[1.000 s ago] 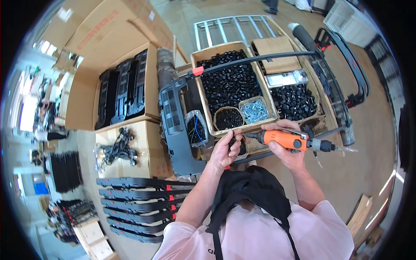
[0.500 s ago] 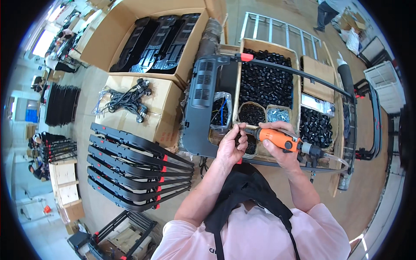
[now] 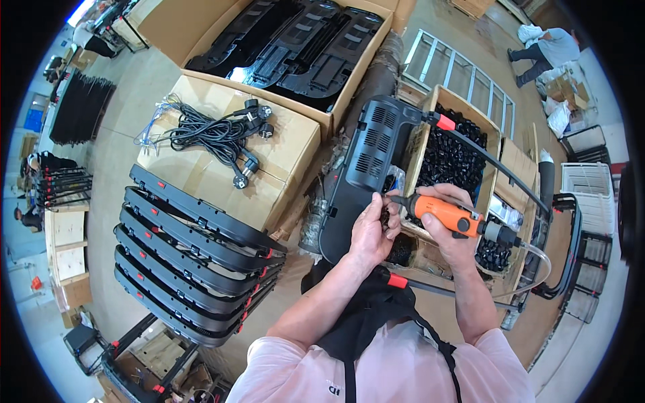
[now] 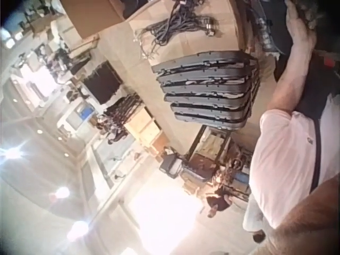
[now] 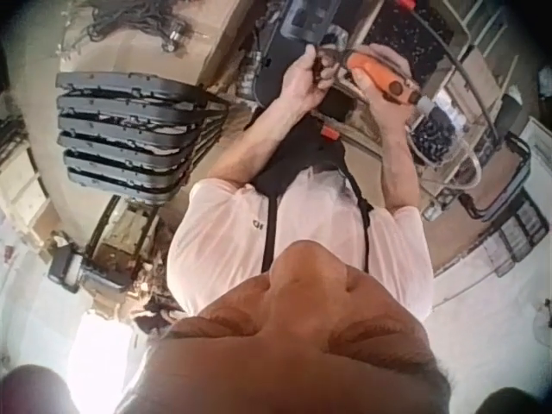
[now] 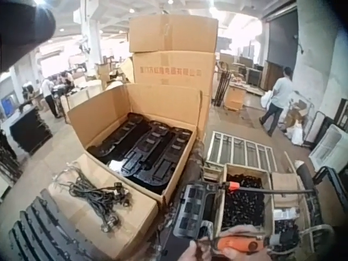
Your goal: The worker is assembling the handle and console for a piece of outdoor equipment, connecting wiring and fastening screws.
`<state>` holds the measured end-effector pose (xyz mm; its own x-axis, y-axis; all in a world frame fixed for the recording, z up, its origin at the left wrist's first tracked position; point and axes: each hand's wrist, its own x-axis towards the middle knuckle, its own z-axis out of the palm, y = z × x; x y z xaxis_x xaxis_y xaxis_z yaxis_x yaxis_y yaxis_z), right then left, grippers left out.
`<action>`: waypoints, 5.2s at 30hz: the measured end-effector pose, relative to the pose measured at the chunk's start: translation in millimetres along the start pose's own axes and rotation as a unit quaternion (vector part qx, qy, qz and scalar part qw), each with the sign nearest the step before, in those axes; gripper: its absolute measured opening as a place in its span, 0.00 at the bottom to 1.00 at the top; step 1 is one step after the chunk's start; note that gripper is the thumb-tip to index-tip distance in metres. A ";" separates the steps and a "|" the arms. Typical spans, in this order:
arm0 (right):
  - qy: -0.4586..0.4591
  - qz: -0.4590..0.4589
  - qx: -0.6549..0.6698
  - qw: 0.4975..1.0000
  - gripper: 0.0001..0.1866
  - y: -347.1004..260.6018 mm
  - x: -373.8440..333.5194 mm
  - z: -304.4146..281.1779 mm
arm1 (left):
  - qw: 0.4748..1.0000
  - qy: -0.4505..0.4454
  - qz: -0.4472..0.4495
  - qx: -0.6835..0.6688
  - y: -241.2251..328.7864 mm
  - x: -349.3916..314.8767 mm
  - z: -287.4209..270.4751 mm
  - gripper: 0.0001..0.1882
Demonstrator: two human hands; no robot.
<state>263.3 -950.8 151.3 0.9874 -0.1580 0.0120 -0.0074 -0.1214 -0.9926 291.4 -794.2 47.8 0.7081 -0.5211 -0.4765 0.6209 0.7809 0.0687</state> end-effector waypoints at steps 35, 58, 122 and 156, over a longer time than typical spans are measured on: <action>-0.126 -0.034 -0.220 0.967 0.22 20.2 114.4 114.3 | 0.995 0.000 0.036 0.092 31.8 27.0 -58.0 0.15; -0.105 0.017 -0.063 0.992 0.27 5.9 79.8 83.6 | 0.998 0.042 0.025 0.038 22.1 2.5 -51.1 0.18; -0.175 0.006 -0.214 0.961 0.19 22.3 -147.6 44.3 | 0.984 0.140 -0.055 0.096 -56.5 -133.6 -155.1 0.14; -0.228 -0.019 -0.179 0.957 0.18 21.6 -115.2 100.8 | 0.995 0.071 -0.036 0.057 -28.9 -146.8 -139.6 0.14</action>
<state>165.4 -836.4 116.3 0.9536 0.2878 -0.0880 0.0570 -0.4598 -0.8862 122.5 -692.2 -6.5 0.6111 -0.5134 -0.6024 0.7077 0.6953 0.1252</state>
